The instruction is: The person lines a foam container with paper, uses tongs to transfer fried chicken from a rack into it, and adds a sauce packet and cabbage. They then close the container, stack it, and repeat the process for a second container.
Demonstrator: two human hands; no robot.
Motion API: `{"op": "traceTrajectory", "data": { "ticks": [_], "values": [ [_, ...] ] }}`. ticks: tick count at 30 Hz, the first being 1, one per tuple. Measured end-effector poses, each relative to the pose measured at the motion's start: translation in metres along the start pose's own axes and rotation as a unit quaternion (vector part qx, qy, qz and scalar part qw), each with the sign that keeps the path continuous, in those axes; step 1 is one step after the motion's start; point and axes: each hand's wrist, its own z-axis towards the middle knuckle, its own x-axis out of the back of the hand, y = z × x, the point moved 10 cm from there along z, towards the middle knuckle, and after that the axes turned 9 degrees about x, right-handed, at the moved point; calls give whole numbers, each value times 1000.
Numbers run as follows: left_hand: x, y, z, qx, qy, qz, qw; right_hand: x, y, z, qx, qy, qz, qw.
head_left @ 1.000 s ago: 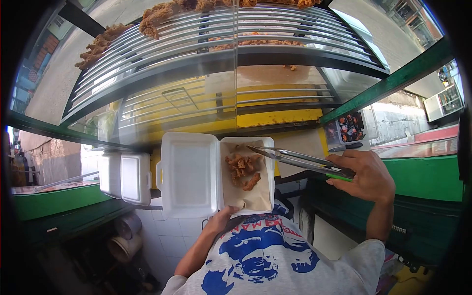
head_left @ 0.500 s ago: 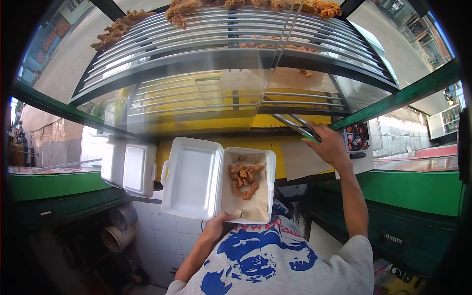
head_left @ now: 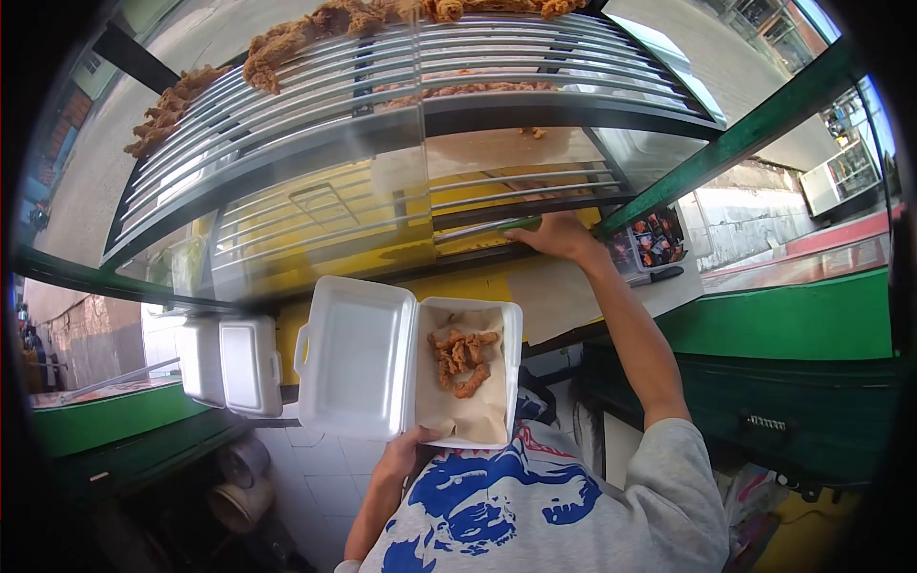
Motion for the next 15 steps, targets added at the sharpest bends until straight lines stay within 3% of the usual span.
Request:
{"op": "traceTrajectory", "data": {
  "ticks": [2, 3, 4, 6, 7, 9, 12, 15],
  "values": [
    [-8, -4, 8, 0, -21, 24, 999, 0, -2, -14, 34, 3, -64, 997],
    [-5, -5, 10, -7, 9, 0, 1000, 3, -6, -27, -48, -73, -9, 996],
    [-1, -5, 13, -15, 41, -26, 999, 10, -7, -44, -58, -69, -12, 996],
    [-11, -4, 9, 5, 57, -1, 998, 43, -34, -70, 52, 69, -7, 996],
    [-17, -1, 7, -3, 61, -7, 998, 57, -38, -83, 48, 70, -9, 996],
    [-23, 1, 10, -19, 62, -5, 998, 63, -27, -112, -63, -66, 179, 980],
    [-29, 2, 18, -49, 70, -17, 996, 114, 6, -139, -113, -14, 204, 972],
    [-38, 2, 25, -55, 84, -15, 995, 152, 73, -152, -224, 60, 183, 955]
  ]
}}
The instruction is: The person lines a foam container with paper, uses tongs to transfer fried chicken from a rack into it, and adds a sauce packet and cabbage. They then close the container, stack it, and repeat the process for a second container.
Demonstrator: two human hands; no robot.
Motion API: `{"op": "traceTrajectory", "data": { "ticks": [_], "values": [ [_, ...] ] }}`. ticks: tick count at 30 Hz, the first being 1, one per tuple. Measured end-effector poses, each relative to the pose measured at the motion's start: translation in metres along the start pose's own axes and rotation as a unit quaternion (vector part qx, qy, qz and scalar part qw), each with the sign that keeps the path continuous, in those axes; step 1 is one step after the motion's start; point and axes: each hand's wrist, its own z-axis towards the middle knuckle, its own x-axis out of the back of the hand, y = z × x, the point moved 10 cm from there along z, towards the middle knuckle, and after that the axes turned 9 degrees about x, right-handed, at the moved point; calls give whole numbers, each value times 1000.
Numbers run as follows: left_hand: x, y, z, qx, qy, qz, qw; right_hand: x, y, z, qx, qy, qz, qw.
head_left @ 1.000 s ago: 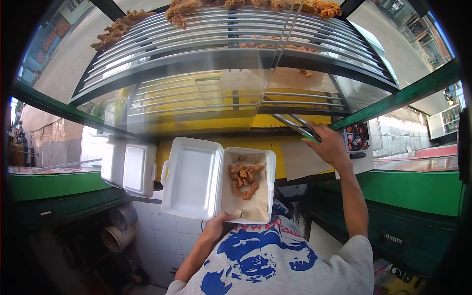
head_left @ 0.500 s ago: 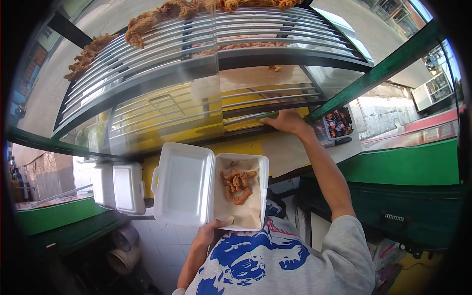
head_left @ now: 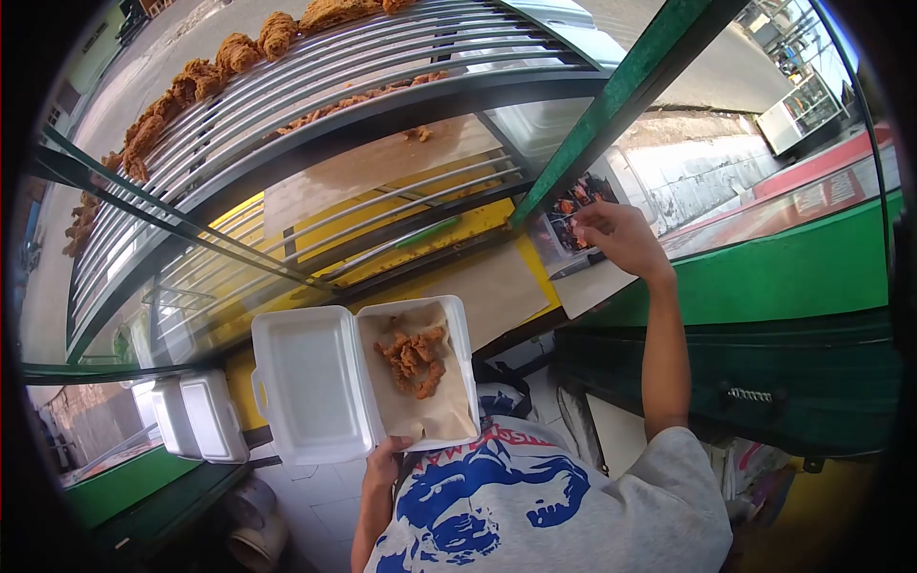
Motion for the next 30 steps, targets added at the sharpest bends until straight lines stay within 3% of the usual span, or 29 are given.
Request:
{"op": "traceTrajectory", "data": {
  "ticks": [4, 6, 7, 10, 12, 16, 18, 21, 22, 24, 27, 28, 30],
  "values": [
    [-17, -2, 12, -24, -26, 5, 999, 7, 60, 43, 52, 4, -114, 992],
    [-29, -1, 9, -27, -26, 18, 999, -16, 65, 55, 113, -72, -258, 957],
    [-26, -5, 12, -28, -22, 17, 999, -19, 68, 58, 116, -74, -254, 957],
    [-29, -9, 22, -63, -38, 40, 996, -30, 85, 71, 62, -126, -271, 952],
    [-34, -10, 22, -56, -23, 28, 998, -37, 101, 74, -5, -184, -347, 920],
    [-44, -11, 22, -42, -20, 25, 999, -39, 109, 69, 17, -196, -326, 925],
    [-44, -14, 26, -39, -19, 46, 998, -30, 84, 67, 162, -108, -356, 914],
    [-57, -10, 27, -46, -55, 44, 996, -33, 79, 68, 210, -112, -361, 902],
    [-61, -9, 26, -35, -49, 45, 997, -33, 76, 69, 213, -114, -360, 901],
    [-61, -10, 29, -26, -42, 42, 998, -26, 96, 72, 62, -147, -278, 947],
    [-60, -18, 36, -14, -51, 40, 998, -15, 72, 61, 91, -125, -229, 961],
    [-63, -17, 33, -19, -52, 30, 998, -6, 45, 50, 116, -117, -285, 944],
    [-66, -13, 29, -27, -49, 12, 998, 18, 4, 27, 127, -62, -247, 959]
  ]
}}
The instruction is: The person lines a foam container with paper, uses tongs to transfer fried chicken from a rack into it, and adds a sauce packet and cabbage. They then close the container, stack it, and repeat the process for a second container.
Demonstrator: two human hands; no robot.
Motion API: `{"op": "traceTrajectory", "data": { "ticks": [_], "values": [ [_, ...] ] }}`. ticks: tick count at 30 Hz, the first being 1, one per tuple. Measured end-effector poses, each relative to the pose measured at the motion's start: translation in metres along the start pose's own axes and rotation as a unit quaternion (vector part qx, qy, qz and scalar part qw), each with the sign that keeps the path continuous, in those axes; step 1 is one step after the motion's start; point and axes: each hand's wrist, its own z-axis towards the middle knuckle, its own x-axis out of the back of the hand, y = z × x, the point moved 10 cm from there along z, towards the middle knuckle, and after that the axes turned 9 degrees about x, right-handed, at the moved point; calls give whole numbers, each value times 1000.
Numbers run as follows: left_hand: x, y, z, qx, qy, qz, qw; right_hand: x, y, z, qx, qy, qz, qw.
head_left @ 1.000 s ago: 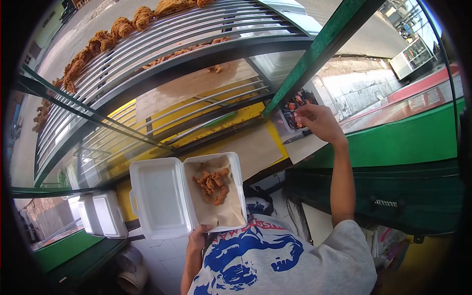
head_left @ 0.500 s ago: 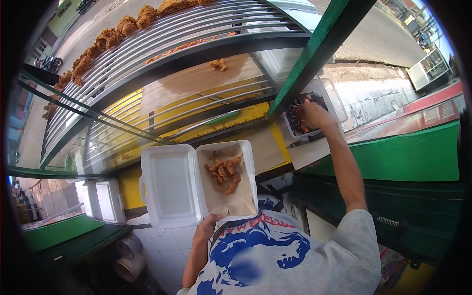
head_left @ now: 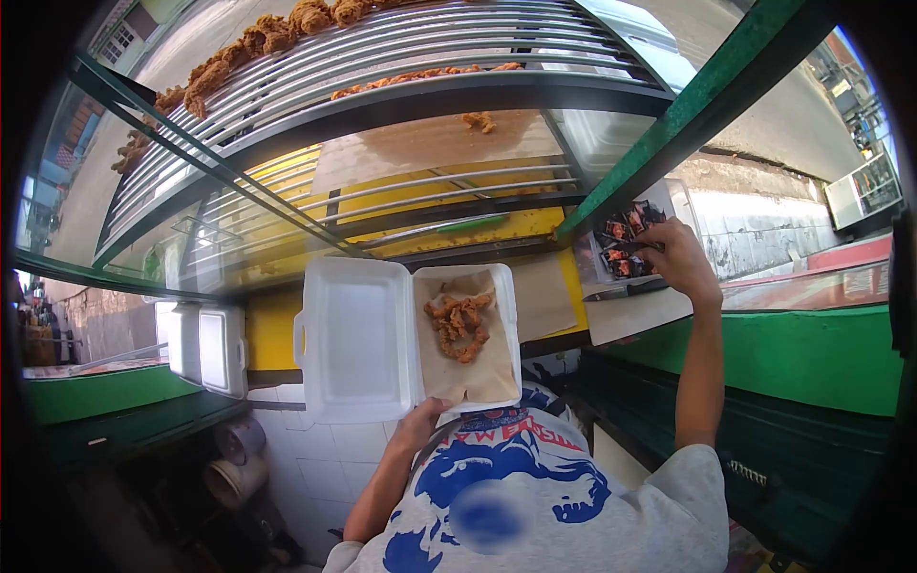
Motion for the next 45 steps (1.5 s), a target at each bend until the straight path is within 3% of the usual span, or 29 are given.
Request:
{"op": "traceTrajectory", "data": {
  "ticks": [4, 10, 14, 17, 20, 26, 30, 32, 33, 35, 36, 38, 39, 40, 41, 43, 45],
  "values": [
    [28, -34, 19, 48, 7, 46, 998, 45, -85, -37, 126, 88, 113, 982],
    [20, -43, 18, 75, 2, 41, 996, -39, -201, -59, 360, -28, 69, 930],
    [22, -42, 23, 36, -29, 43, 998, -77, -217, -61, 408, -81, 7, 910],
    [13, -29, 10, 28, -26, 20, 999, -93, -214, -58, 415, -118, 31, 902],
    [5, -20, 3, -8, -39, -51, 998, -97, -215, -58, 426, -119, 48, 896],
    [17, -33, 17, -15, -37, -45, 998, -118, -226, -56, 473, -123, 61, 870],
    [50, -58, 29, -46, 26, -84, 995, -95, -223, -32, 452, -67, 177, 871],
    [35, -40, 4, -54, 12, -68, 996, -94, -199, -1, 345, -31, 246, 905],
    [32, -39, -1, -58, 13, -71, 996, -100, -199, 9, 350, -32, 245, 904],
    [38, -34, -15, -133, 64, -56, 987, -112, -178, 45, 238, 22, 160, 958],
    [47, -52, -1, -113, 3, -195, 974, -114, -184, 57, 244, 20, 160, 956],
    [41, -46, -19, -129, 27, -220, 967, -139, -173, 85, 144, -76, -64, 985],
    [43, -43, -26, -142, 49, -242, 959, -147, -176, 96, 152, -78, -64, 983],
    [48, -51, -26, -145, 53, -249, 956, -144, -182, 107, 186, -3, -71, 980],
    [61, -51, -33, -241, 81, -178, 951, -139, -189, 113, 219, 72, -74, 970],
    [76, -59, -55, -417, 136, -26, 898, -151, -188, 131, 210, 33, -81, 974],
    [96, -83, -52, -424, 186, -19, 886, -163, -177, 142, 201, -2, -88, 976]
  ]
}}
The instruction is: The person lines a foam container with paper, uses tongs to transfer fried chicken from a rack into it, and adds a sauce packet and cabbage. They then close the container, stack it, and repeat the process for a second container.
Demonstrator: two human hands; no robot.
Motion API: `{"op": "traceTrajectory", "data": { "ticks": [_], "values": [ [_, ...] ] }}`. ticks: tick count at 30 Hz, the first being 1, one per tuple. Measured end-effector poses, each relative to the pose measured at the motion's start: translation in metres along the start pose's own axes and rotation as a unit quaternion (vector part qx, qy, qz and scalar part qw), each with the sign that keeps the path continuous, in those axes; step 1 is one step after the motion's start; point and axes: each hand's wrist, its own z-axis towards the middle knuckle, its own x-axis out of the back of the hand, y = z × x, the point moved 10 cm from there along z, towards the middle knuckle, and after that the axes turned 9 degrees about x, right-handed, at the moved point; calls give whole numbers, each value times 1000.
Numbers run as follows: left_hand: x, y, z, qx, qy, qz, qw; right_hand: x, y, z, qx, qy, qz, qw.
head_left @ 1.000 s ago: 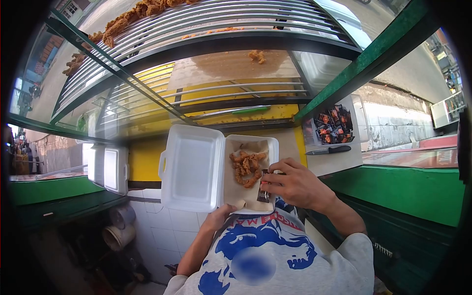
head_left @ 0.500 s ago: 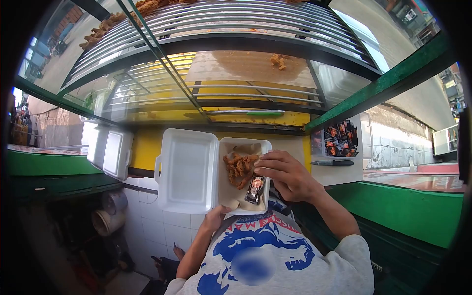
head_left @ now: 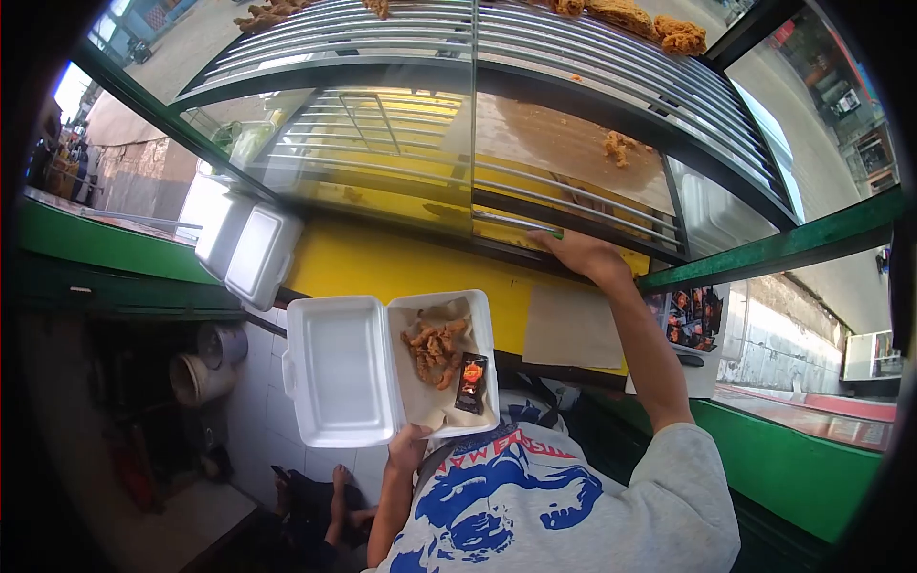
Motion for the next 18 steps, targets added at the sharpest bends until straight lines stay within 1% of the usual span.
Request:
{"op": "traceTrajectory", "data": {
  "ticks": [1, 2, 3, 4, 6, 8, 10, 11, 12, 13, 14, 16, 18],
  "values": [
    [7, 3, -1, -12, 35, 26, 999, -2, 8, 1, 3, 12, -23, 1000],
    [9, 2, -2, -12, 43, 24, 999, -5, 12, 1, 5, 23, -47, 999],
    [8, 33, -7, -99, 77, 110, 986, 12, 6, -4, -5, 48, -54, 997],
    [4, 56, -14, -184, 108, 195, 957, 20, 1, -9, 0, 44, -53, 998],
    [11, 54, -15, -186, 124, 174, 959, 4, 16, -29, -90, -106, -5, 990],
    [21, 59, -18, -186, 145, 154, 959, 34, 1, -59, -65, 18, 89, 994],
    [21, 74, -19, -187, 165, 192, 949, 36, -3, -96, -68, 22, 98, 993],
    [28, 70, -21, -227, 185, 178, 940, 36, -6, -115, -72, 28, 118, 990],
    [38, 57, -23, -221, 203, 176, 938, 34, -12, -135, -75, 29, 137, 987],
    [66, 11, -17, -70, 218, -21, 973, 29, -18, -154, -72, 42, 173, 981],
    [73, -33, -18, 78, 217, -222, 947, 22, -24, -173, -71, 53, 209, 974],
    [80, -41, -17, 77, 242, -257, 932, -4, -36, -203, -72, 30, 235, 969],
    [87, -44, -11, 72, 230, -260, 935, -11, -72, -197, -37, 22, 261, 964]
  ]
}}
